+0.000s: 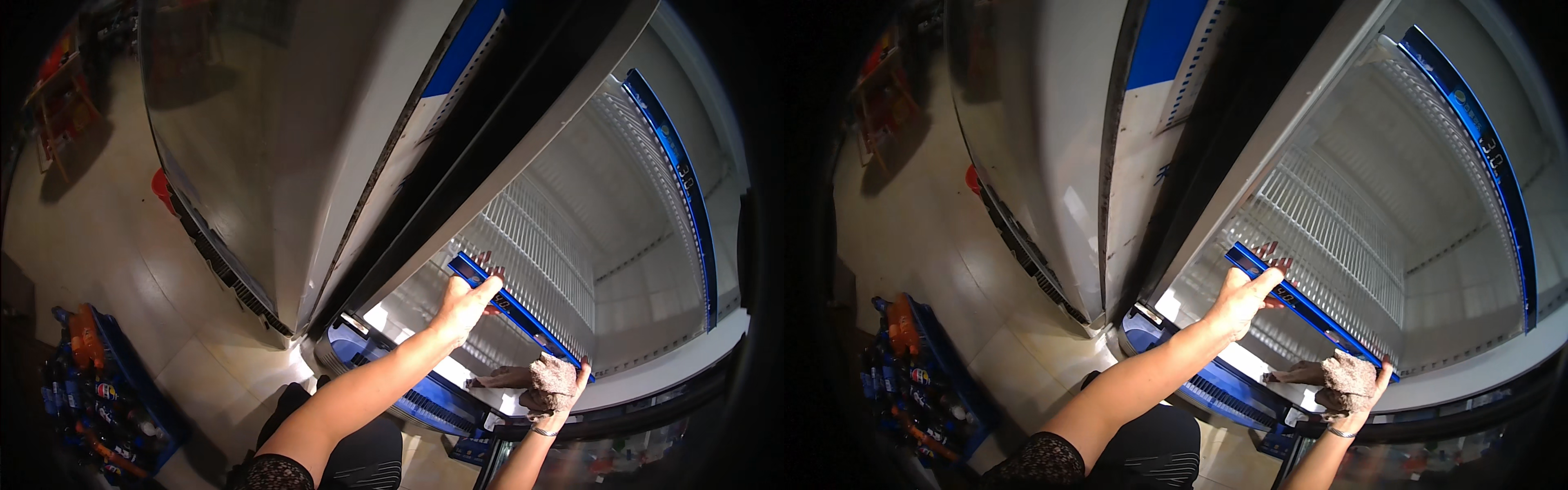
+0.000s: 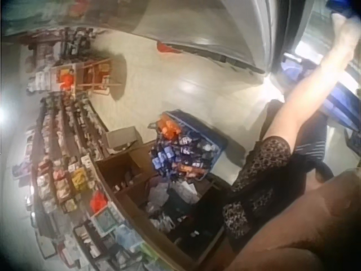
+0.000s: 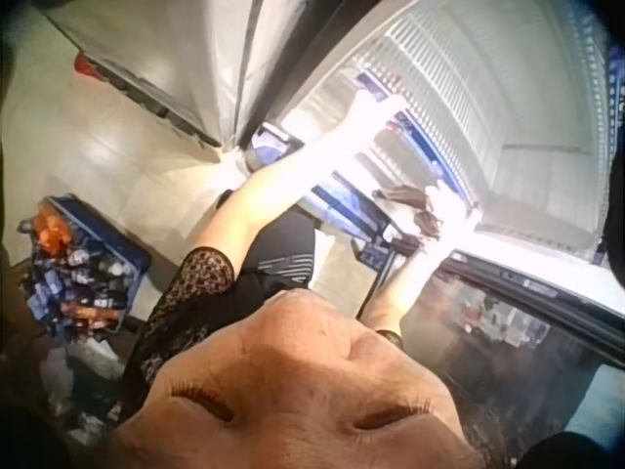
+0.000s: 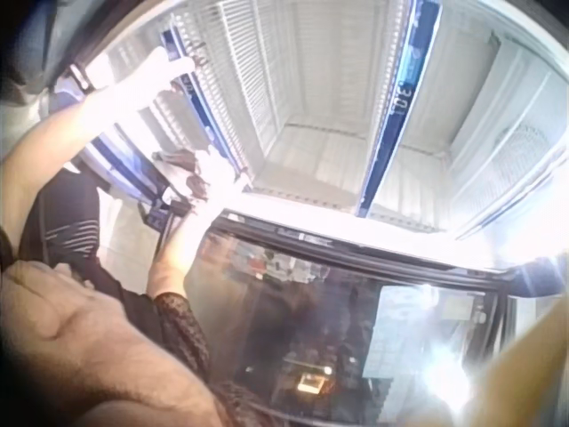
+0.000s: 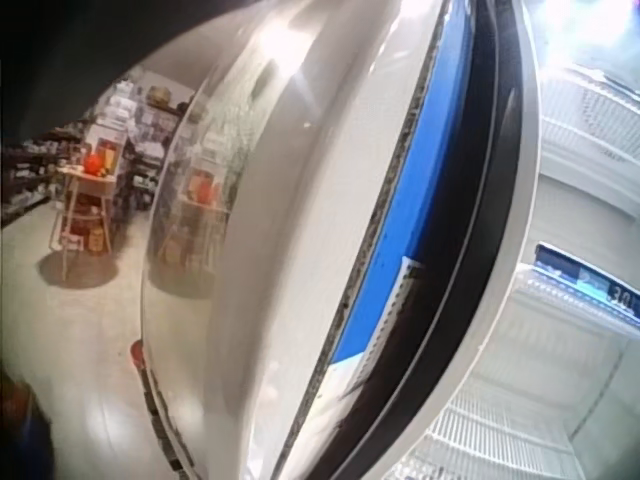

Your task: The person assembles the interior of an empty commercial refrigerator. They insert blue plastic shelf supports into the wire racks, wipe the surfaces with a cloth, and place a wire shelf into the unit. The person then attaches small blue labels to the front edges of the supports.

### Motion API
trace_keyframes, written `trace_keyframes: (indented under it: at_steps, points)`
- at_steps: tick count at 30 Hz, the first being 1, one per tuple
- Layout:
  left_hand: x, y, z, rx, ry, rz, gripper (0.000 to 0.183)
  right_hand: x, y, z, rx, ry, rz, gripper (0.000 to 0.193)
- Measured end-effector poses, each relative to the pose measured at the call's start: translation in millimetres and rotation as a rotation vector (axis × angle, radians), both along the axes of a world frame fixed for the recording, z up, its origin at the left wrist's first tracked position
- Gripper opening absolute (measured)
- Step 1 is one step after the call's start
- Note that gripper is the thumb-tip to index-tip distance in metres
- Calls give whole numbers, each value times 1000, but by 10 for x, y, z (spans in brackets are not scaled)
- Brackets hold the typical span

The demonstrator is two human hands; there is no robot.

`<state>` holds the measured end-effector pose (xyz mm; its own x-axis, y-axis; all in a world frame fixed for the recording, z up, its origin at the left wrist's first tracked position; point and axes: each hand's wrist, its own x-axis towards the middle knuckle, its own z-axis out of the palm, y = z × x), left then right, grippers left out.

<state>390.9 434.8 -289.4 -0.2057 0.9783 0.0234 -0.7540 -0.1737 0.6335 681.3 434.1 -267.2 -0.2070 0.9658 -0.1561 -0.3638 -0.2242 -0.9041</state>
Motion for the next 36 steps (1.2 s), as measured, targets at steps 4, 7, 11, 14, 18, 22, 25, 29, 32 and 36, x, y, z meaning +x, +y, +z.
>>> trace_keyframes:
  at_steps: [4, 7, 11, 14, 18, 22, 25, 29, 32, 36]
  points:
    - [0, 20, -39, -6, -25, -44, 17, 374, 172, -421, 491, -640, -78, 65]
    - [9, -44, 32, -8, -35, -13, 17, 361, 145, -484, 572, -863, -109, 48]
    - [-10, -4, 12, 9, -30, -37, 18, 301, 105, -437, 523, -825, -103, 30]
    - [-32, 22, -49, 43, -4, -13, 26, 213, 134, -154, -116, 215, 60, 68]
    - [-124, 2, 23, 17, 88, -11, 33, 66, 23, 30, -255, 432, 199, 100]
    - [-124, -2, 112, -47, 121, -25, 38, 59, -68, 84, -311, 656, 315, 111]
    - [-129, -21, 148, -40, 127, -7, 38, 22, 29, -8, -263, 678, 142, 108]
    - [-139, -24, 147, -59, 133, -28, 39, -3, 100, -125, -6, 420, -74, 94]
    - [-81, 45, 60, -15, 139, -31, 35, 170, 120, -282, -11, 426, -143, 82]
    - [-136, 38, 67, -71, 147, 11, 30, 137, 165, -304, 25, 395, -260, 49]
